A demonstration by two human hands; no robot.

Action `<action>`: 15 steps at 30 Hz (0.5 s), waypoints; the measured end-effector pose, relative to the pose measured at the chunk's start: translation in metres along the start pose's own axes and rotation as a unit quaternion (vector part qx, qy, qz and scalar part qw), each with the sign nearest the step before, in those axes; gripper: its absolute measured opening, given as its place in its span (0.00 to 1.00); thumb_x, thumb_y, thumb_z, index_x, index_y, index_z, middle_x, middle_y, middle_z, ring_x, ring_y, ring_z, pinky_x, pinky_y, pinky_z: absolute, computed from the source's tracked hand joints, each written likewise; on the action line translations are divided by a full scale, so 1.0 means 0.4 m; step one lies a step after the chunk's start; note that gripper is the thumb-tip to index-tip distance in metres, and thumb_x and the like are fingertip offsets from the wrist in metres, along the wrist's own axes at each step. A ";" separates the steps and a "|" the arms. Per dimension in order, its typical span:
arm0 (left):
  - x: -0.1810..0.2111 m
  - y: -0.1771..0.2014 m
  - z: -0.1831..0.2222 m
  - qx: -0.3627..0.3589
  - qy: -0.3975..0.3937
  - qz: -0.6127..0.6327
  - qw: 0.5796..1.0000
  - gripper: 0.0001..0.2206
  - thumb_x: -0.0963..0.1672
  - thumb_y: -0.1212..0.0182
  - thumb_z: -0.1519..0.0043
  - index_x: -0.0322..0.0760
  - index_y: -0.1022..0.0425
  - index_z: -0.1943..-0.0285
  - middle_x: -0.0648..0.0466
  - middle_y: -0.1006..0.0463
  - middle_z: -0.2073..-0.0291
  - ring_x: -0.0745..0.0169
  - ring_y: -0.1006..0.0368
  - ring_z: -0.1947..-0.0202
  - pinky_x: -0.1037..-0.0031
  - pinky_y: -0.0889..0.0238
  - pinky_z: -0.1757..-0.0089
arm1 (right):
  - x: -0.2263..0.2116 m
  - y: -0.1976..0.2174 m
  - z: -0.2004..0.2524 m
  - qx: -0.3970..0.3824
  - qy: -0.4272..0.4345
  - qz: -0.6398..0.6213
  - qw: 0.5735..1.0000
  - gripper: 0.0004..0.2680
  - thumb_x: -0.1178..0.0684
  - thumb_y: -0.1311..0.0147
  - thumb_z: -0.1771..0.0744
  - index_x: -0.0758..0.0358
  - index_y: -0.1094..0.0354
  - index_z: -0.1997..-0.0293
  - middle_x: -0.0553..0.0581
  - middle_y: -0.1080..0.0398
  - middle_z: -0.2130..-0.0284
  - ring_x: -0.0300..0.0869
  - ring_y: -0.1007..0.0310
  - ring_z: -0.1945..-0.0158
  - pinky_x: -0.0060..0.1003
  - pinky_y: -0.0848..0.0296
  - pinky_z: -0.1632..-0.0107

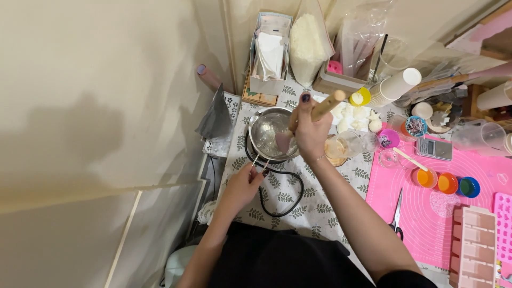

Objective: Stirring liquid ingredients in a pot using a spatula at a workbench.

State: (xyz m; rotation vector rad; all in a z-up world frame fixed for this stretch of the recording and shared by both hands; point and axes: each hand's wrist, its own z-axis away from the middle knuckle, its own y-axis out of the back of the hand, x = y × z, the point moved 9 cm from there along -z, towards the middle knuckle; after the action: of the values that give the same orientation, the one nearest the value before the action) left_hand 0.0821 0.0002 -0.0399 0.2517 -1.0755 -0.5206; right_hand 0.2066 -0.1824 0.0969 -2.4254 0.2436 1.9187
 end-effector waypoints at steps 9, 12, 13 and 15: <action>-0.008 -0.007 0.005 -0.006 0.016 0.014 1.000 0.13 0.48 0.41 0.37 0.35 0.33 0.63 0.50 0.26 0.77 0.56 0.30 0.76 0.65 0.35 0.68 | -0.078 0.094 -0.035 0.030 -0.012 -0.194 0.980 0.21 0.38 0.47 0.28 0.57 0.52 0.76 0.47 0.51 0.86 0.35 0.52 0.85 0.34 0.50 0.80; -0.008 -0.009 0.007 -0.012 0.029 0.014 0.999 0.14 0.49 0.41 0.36 0.35 0.33 0.63 0.49 0.26 0.77 0.55 0.31 0.76 0.65 0.36 0.68 | -0.096 0.119 -0.040 0.037 -0.028 -0.216 0.975 0.20 0.41 0.48 0.28 0.58 0.54 0.74 0.48 0.53 0.86 0.35 0.54 0.85 0.35 0.51 0.80; -0.007 -0.010 0.007 -0.013 0.028 0.014 0.999 0.14 0.49 0.41 0.36 0.35 0.33 0.63 0.49 0.26 0.77 0.55 0.31 0.76 0.65 0.36 0.68 | -0.102 0.128 -0.044 0.038 -0.027 -0.215 0.975 0.20 0.41 0.48 0.28 0.58 0.54 0.74 0.48 0.53 0.86 0.35 0.54 0.85 0.35 0.51 0.80; -0.006 -0.001 0.008 0.001 0.018 0.007 1.000 0.13 0.49 0.41 0.37 0.35 0.33 0.64 0.50 0.25 0.77 0.56 0.30 0.76 0.65 0.36 0.68 | -0.122 0.142 -0.054 0.036 -0.002 -0.227 0.973 0.19 0.44 0.48 0.27 0.59 0.53 0.72 0.50 0.52 0.85 0.36 0.54 0.84 0.36 0.51 0.78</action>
State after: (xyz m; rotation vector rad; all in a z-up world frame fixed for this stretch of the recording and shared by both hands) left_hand 0.0784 0.0012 -0.0403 0.2535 -1.0416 -0.5010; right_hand 0.2081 -0.2363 0.1531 -2.1866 -0.2212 1.6767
